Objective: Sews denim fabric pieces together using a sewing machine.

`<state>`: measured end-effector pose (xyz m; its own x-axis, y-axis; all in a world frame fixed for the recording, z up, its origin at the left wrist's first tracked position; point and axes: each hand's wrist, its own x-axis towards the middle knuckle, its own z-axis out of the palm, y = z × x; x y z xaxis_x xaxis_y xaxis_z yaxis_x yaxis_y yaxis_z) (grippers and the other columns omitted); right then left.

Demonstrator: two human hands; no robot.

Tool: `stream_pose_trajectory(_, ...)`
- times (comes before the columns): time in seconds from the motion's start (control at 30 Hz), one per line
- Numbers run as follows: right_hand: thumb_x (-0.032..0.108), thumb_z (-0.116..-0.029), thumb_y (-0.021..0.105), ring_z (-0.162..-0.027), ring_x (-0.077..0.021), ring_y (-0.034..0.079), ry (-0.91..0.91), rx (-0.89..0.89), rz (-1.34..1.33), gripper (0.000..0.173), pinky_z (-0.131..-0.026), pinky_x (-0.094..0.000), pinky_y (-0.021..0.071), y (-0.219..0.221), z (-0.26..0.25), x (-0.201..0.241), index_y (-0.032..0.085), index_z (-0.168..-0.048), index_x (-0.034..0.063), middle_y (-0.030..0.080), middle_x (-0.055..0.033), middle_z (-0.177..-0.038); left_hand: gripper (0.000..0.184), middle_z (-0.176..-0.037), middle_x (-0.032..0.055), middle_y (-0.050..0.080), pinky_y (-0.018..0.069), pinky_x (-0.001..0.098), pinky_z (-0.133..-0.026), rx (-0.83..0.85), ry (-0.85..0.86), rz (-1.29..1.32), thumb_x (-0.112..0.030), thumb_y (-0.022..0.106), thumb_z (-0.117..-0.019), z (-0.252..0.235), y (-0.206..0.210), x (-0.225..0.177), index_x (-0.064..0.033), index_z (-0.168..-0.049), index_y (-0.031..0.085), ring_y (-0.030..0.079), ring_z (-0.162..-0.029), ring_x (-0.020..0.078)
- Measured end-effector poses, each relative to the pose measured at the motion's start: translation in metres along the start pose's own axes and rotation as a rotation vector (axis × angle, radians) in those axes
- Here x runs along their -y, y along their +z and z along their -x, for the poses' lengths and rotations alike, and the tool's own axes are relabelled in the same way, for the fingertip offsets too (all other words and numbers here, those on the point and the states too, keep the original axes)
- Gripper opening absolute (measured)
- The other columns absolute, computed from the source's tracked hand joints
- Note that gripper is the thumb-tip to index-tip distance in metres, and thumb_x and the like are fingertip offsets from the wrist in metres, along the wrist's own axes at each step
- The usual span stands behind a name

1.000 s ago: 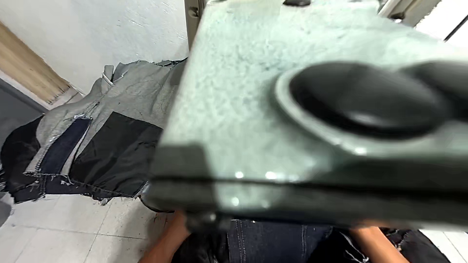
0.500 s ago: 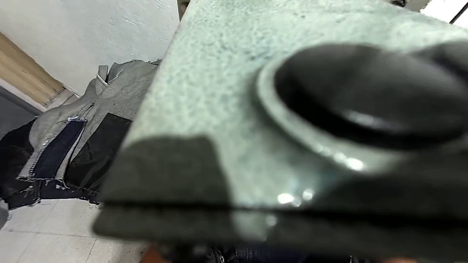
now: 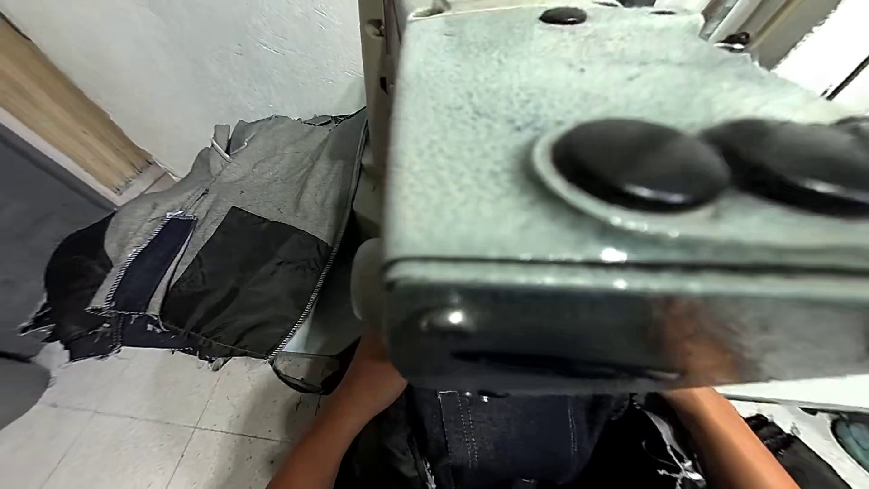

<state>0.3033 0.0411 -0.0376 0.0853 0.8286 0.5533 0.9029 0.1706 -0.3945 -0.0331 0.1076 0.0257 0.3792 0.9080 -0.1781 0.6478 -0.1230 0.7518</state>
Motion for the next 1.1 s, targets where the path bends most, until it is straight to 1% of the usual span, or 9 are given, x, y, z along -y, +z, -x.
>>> stream_pose_trajectory(0.1,0.04,-0.0995,0.049,-0.056,-0.0032,0.051,0.027,0.064,-0.061,0.046,-0.054,-0.0252,0.0403,0.001,0.005,-0.013,0.06,-0.073,0.0038,0.05,-0.0012,-0.059,0.023,-0.109,0.0238,0.069,0.0484,0.0405,-0.098,0.017,0.027,0.042,-0.008,0.06,-0.0986,0.0,-0.007,0.0,0.0095,-0.111,0.069,0.064,-0.107,0.0263)
stream_pose_trajectory(0.2,0.045,-0.097,0.049,-0.059,-0.0075,0.055,0.076,0.127,-0.058,0.047,-0.056,-0.0324,0.0437,-0.002,0.007,-0.021,0.063,-0.074,0.0061,0.055,-0.0008,-0.062,0.022,-0.104,0.014,0.069,0.0502,0.0305,-0.093,0.037,0.069,0.153,-0.012,0.062,-0.0992,0.0,-0.01,0.008,0.0049,-0.112,0.068,0.064,-0.1,0.0128)
stream_pose_trajectory(0.3,0.055,-0.0934,0.051,-0.073,-0.0109,0.065,0.106,0.221,-0.099,0.053,-0.068,-0.0407,0.0526,-0.006,0.01,-0.037,0.073,-0.083,0.0076,0.068,-0.0016,-0.077,0.035,-0.116,0.007,0.066,0.0475,0.0213,-0.099,0.061,0.108,0.343,-0.015,0.059,-0.1,0.007,-0.013,0.015,0.0039,-0.13,0.058,0.06,-0.108,0.0013)
stream_pose_trajectory(0.37,0.057,-0.0929,0.05,-0.069,-0.008,0.061,0.153,0.261,-0.136,0.055,-0.065,-0.0375,0.0502,-0.008,0.016,-0.044,0.072,-0.083,0.0074,0.065,-0.0002,-0.075,0.04,-0.115,0.0007,0.065,0.0489,0.0175,-0.098,0.074,0.139,0.505,-0.014,0.058,-0.0998,0.01,-0.012,0.021,0.0033,-0.136,0.051,0.06,-0.107,-0.0039)
stream_pose_trajectory(0.47,0.052,-0.093,0.055,-0.059,-0.0003,0.053,0.264,0.314,-0.233,0.046,-0.058,-0.0276,0.0456,-0.009,0.027,-0.05,0.069,-0.086,0.0078,0.059,0.005,-0.068,0.04,-0.104,-0.0052,0.065,0.0528,0.0204,-0.094,0.098,0.178,0.626,-0.015,0.061,-0.096,0.012,-0.009,0.03,0.0,-0.131,0.048,0.063,-0.1,-0.0026)
stream_pose_trajectory(0.6,0.043,-0.0937,0.059,-0.057,0.0075,0.051,0.37,0.298,-0.395,0.029,-0.055,-0.0159,0.0436,-0.005,0.037,-0.053,0.067,-0.087,0.0161,0.058,0.014,-0.068,0.049,-0.112,-0.0022,0.067,0.0533,0.0239,-0.098,0.148,0.212,0.665,-0.01,0.069,-0.0882,0.014,-0.005,0.037,-0.0001,-0.131,0.048,0.064,-0.108,0.0014)
stream_pose_trajectory(0.87,0.027,-0.0952,0.057,-0.062,0.0066,0.056,0.414,0.237,-0.619,0.017,-0.059,-0.0134,0.0464,-0.002,0.038,-0.046,0.067,-0.082,0.0221,0.062,0.0152,-0.071,0.068,-0.123,0.004,0.066,0.0516,0.0221,-0.103,0.132,0.2,0.667,-0.013,0.079,-0.081,0.011,0.013,0.036,0.0026,-0.137,0.045,0.063,-0.115,0.0037)
stream_pose_trajectory(1.0,0.03,-0.0931,0.063,-0.062,0.0113,0.054,0.278,0.296,-0.682,0.019,-0.058,-0.0095,0.0443,-0.01,0.033,-0.025,0.067,-0.075,0.0258,0.061,0.0194,-0.068,0.078,-0.13,0.0042,0.064,0.0518,0.029,-0.105,0.273,0.302,0.631,-0.024,0.084,-0.0794,0.027,-0.005,0.07,0.0044,-0.14,0.045,0.062,-0.119,0.0066)
stream_pose_trajectory(1.1,0.038,-0.0921,0.063,-0.058,0.0151,0.049,0.16,0.265,-0.488,0.028,-0.055,-0.0091,0.041,0.005,0.019,0.007,0.063,-0.071,0.0199,0.055,0.0196,-0.062,0.069,-0.118,-0.0012,0.07,0.0555,0.0272,-0.098,0.246,0.2,0.59,-0.026,0.083,-0.0781,0.043,-0.03,0.102,0.0036,-0.133,0.054,0.066,-0.109,0.0026)
